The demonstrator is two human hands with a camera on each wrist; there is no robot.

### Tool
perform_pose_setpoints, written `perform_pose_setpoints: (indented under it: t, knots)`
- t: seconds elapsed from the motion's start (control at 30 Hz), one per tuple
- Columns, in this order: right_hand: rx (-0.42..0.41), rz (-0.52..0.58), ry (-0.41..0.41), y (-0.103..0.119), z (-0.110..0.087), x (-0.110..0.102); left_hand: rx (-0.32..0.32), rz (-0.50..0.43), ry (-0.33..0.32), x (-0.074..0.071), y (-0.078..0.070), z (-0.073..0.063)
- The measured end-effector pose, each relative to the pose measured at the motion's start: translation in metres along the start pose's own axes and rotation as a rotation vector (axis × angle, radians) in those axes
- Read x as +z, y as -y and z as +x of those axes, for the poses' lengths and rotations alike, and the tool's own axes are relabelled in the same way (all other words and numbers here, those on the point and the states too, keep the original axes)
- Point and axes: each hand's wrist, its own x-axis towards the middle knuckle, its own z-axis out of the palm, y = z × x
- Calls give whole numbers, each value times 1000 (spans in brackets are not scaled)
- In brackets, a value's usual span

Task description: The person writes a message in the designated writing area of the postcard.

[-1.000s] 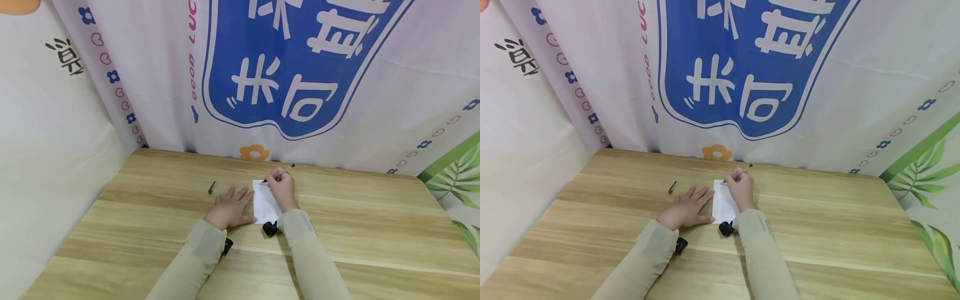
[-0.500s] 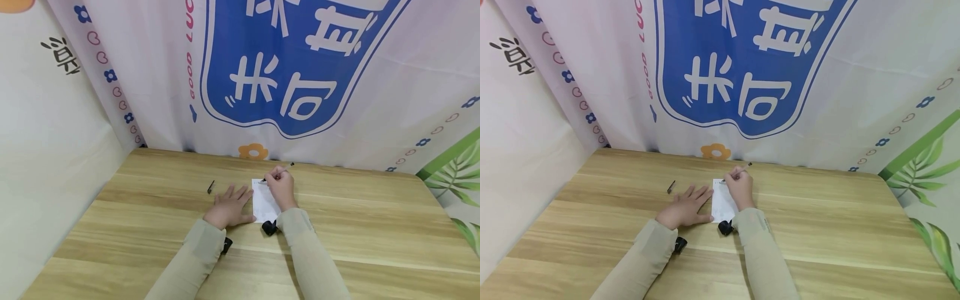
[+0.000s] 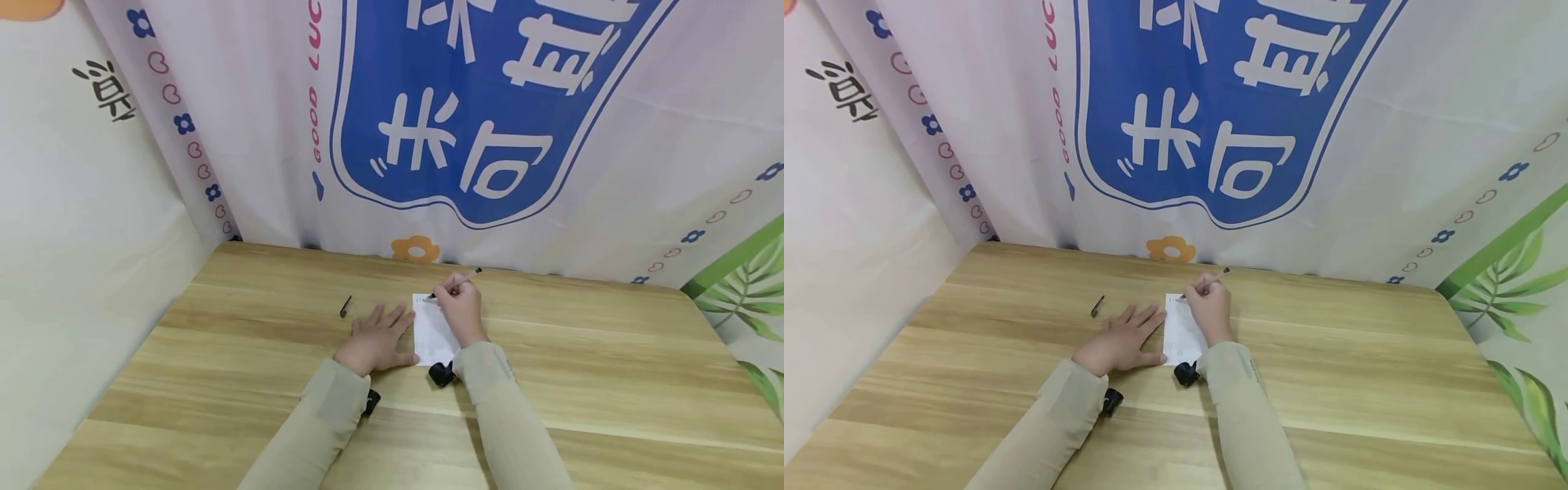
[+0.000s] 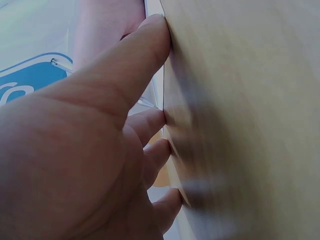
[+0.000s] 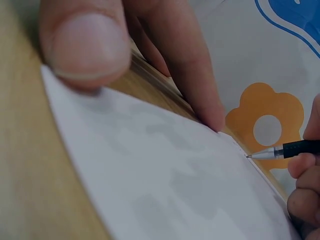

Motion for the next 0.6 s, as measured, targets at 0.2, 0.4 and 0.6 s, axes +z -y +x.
perform_pose_setpoints:
  t: [0.2,0.4,0.6]
  knots:
    - [0,-6,2,2,0,-1,0,3,2,0,0,1]
    - [10,-10,1,3,0,-1,0,0,3,1,0,1]
    - [14,-9,0,3,0,-1,-2,-3,7,1,1,1]
